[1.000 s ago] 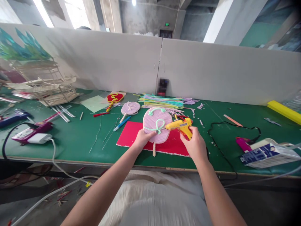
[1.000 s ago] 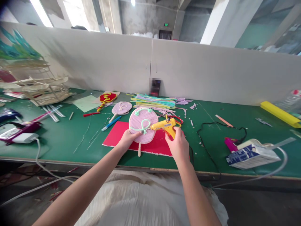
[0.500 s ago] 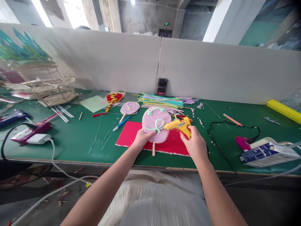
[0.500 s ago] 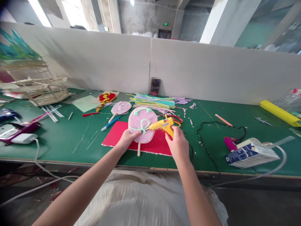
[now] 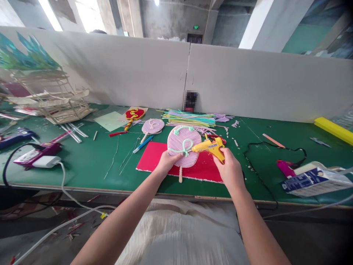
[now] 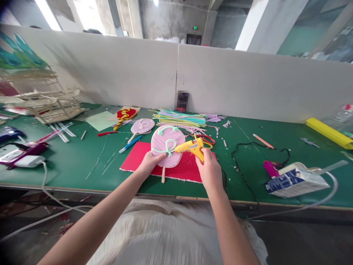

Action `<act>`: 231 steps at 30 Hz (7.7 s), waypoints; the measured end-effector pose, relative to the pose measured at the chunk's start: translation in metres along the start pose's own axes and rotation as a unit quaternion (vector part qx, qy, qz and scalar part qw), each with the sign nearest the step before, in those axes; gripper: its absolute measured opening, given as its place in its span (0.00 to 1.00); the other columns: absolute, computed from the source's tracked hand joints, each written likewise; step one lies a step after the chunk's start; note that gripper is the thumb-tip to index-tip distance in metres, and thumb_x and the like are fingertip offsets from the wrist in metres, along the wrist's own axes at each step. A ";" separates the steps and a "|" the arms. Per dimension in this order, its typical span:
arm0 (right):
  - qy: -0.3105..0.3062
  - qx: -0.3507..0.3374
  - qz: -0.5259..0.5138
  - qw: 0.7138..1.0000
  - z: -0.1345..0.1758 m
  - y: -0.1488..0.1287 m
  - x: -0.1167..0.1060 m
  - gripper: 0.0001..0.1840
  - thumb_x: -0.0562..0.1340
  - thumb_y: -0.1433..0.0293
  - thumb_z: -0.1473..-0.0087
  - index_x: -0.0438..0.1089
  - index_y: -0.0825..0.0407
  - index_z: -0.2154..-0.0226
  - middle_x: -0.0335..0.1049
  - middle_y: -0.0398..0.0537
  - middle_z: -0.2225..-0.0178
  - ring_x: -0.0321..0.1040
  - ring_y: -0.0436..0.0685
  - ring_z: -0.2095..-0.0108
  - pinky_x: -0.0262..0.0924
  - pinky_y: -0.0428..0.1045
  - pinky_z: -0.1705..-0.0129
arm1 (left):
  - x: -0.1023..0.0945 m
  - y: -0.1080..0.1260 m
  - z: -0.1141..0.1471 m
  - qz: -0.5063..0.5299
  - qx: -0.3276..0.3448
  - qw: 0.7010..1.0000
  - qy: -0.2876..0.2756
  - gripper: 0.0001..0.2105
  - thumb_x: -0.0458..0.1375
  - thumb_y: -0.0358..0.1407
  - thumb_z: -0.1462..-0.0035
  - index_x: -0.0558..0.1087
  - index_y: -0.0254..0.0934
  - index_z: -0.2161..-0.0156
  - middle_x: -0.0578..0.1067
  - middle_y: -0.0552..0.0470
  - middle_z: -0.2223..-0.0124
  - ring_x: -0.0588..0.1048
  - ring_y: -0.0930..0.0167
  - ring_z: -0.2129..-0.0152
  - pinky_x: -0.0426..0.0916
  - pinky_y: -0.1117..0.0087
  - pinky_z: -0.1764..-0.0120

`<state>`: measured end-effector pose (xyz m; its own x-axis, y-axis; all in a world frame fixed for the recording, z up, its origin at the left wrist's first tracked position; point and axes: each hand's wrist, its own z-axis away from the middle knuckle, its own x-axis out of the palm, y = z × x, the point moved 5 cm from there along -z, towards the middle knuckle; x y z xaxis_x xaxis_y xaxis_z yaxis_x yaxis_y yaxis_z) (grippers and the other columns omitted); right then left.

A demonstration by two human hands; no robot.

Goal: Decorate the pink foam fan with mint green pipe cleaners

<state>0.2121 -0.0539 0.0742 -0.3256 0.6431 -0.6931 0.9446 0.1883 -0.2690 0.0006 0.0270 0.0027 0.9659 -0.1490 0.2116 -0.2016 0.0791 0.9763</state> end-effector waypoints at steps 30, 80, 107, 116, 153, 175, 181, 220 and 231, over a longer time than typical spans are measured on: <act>0.007 0.203 -0.040 0.978 -0.001 0.042 -0.007 0.20 0.60 0.54 0.56 0.64 0.52 0.66 0.68 0.48 0.74 0.65 0.57 0.74 0.58 0.49 0.72 | -0.002 0.009 0.006 -0.033 0.010 0.998 0.045 0.22 0.68 0.42 0.65 0.76 0.30 0.63 0.78 0.44 0.61 0.75 0.59 0.60 0.71 0.64 0.60; -0.148 0.283 -0.608 0.727 0.011 -0.037 0.107 0.21 0.67 0.62 0.59 0.73 0.54 0.61 0.75 0.50 0.60 0.70 0.61 0.59 0.63 0.51 0.60 | -0.002 0.009 0.003 -0.031 0.033 0.998 0.045 0.23 0.67 0.42 0.63 0.75 0.29 0.62 0.78 0.43 0.60 0.75 0.58 0.59 0.70 0.62 0.58; -0.132 0.307 -0.586 0.738 0.013 -0.027 0.115 0.20 0.69 0.60 0.63 0.75 0.55 0.67 0.76 0.50 0.67 0.71 0.62 0.63 0.64 0.52 0.63 | 0.001 0.010 0.005 -0.035 0.039 0.998 0.024 0.22 0.68 0.42 0.64 0.76 0.29 0.63 0.79 0.43 0.62 0.76 0.61 0.63 0.70 0.65 0.61; -0.146 0.313 -0.597 0.724 0.014 -0.029 0.115 0.20 0.69 0.61 0.64 0.75 0.55 0.67 0.76 0.49 0.68 0.71 0.63 0.63 0.64 0.53 0.62 | 0.001 0.012 0.006 -0.035 0.034 0.999 0.024 0.20 0.68 0.40 0.64 0.76 0.29 0.64 0.79 0.44 0.64 0.76 0.61 0.65 0.71 0.66 0.62; -0.148 0.320 -0.586 0.729 0.013 -0.029 0.113 0.23 0.68 0.59 0.64 0.74 0.55 0.65 0.76 0.51 0.64 0.71 0.64 0.61 0.65 0.52 0.63 | 0.002 0.010 0.006 -0.033 0.024 0.999 0.013 0.22 0.68 0.43 0.64 0.76 0.29 0.64 0.79 0.44 0.63 0.76 0.60 0.63 0.71 0.64 0.60; -0.151 0.321 -0.604 0.714 0.013 -0.031 0.113 0.24 0.68 0.59 0.64 0.73 0.55 0.63 0.76 0.50 0.64 0.71 0.63 0.60 0.65 0.51 0.63 | 0.003 0.008 0.005 -0.039 0.014 0.999 0.013 0.21 0.68 0.42 0.63 0.76 0.30 0.64 0.79 0.45 0.64 0.76 0.61 0.64 0.71 0.64 0.60; -0.146 0.328 -0.583 0.729 0.014 -0.027 0.116 0.23 0.69 0.58 0.66 0.74 0.55 0.66 0.76 0.50 0.68 0.71 0.63 0.63 0.65 0.51 0.65 | 0.003 0.007 0.006 -0.031 0.013 0.999 0.011 0.20 0.68 0.42 0.64 0.76 0.30 0.65 0.79 0.45 0.65 0.76 0.61 0.64 0.71 0.64 0.60; -0.134 0.321 -0.626 0.698 0.013 -0.028 0.118 0.19 0.68 0.61 0.62 0.74 0.54 0.65 0.76 0.49 0.66 0.72 0.63 0.62 0.65 0.52 0.62 | 0.003 0.009 0.005 -0.060 0.031 0.998 0.009 0.20 0.66 0.43 0.62 0.76 0.29 0.66 0.79 0.44 0.64 0.76 0.60 0.63 0.71 0.64 0.60; -0.133 0.332 -0.610 0.707 0.015 -0.024 0.121 0.20 0.68 0.60 0.62 0.75 0.55 0.67 0.76 0.50 0.66 0.72 0.64 0.62 0.65 0.52 0.64 | 0.004 0.010 0.006 -0.061 0.031 0.998 0.008 0.19 0.67 0.42 0.63 0.76 0.29 0.66 0.79 0.44 0.64 0.76 0.60 0.63 0.71 0.64 0.60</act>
<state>0.1497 0.0079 -0.0132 -0.9609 0.1236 0.2478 -0.2453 0.0350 -0.9688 0.0012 0.0210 0.0136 0.9864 -0.1372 0.0903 -0.0911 0.0001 0.9958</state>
